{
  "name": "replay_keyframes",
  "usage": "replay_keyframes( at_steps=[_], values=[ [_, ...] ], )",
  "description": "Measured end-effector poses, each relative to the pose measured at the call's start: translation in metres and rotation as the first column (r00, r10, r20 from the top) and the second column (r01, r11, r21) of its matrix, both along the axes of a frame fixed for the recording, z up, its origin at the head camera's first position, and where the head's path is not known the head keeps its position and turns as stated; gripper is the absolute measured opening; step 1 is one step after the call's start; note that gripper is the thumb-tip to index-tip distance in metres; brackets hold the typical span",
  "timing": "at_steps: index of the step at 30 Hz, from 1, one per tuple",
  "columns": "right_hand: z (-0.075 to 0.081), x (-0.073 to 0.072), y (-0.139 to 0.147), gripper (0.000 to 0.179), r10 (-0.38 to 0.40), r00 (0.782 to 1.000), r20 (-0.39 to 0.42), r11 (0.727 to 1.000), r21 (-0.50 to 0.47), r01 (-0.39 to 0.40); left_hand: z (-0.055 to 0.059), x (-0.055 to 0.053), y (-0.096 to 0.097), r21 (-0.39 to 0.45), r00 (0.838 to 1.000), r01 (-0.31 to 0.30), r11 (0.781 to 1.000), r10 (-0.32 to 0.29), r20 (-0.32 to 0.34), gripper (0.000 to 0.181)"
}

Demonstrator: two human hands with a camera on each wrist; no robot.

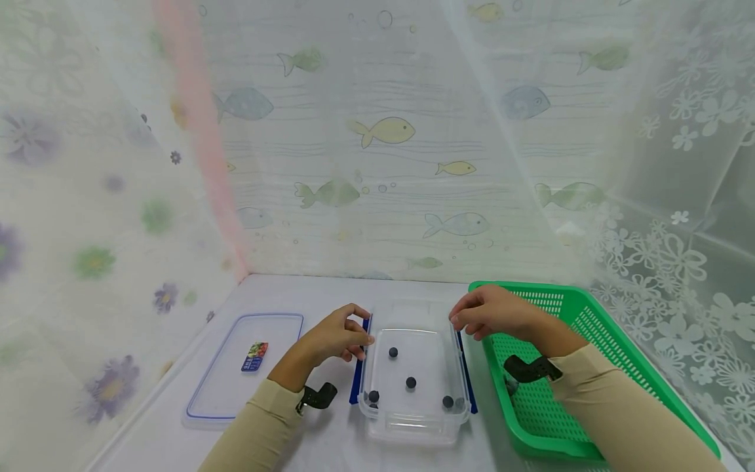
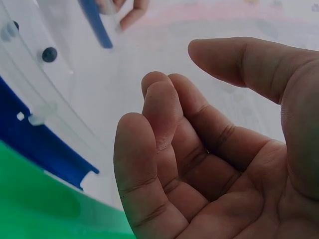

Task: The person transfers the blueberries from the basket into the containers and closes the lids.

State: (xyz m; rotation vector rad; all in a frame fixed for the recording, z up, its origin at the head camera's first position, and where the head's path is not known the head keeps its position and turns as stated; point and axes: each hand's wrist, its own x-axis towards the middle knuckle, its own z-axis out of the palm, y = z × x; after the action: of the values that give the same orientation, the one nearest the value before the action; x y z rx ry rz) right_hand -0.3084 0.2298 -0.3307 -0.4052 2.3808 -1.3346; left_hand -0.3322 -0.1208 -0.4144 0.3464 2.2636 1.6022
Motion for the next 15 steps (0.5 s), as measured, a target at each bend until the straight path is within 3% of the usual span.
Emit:
replay_keyframes(
  at_steps=[15],
  values=[
    [-0.002, -0.013, 0.043, 0.038, -0.091, 0.996, 0.016, 0.996, -0.003, 0.091, 0.001, 0.000, 0.000, 0.001, 1.000, 0.003, 1.000, -0.003, 0.008, 0.060]
  ],
)
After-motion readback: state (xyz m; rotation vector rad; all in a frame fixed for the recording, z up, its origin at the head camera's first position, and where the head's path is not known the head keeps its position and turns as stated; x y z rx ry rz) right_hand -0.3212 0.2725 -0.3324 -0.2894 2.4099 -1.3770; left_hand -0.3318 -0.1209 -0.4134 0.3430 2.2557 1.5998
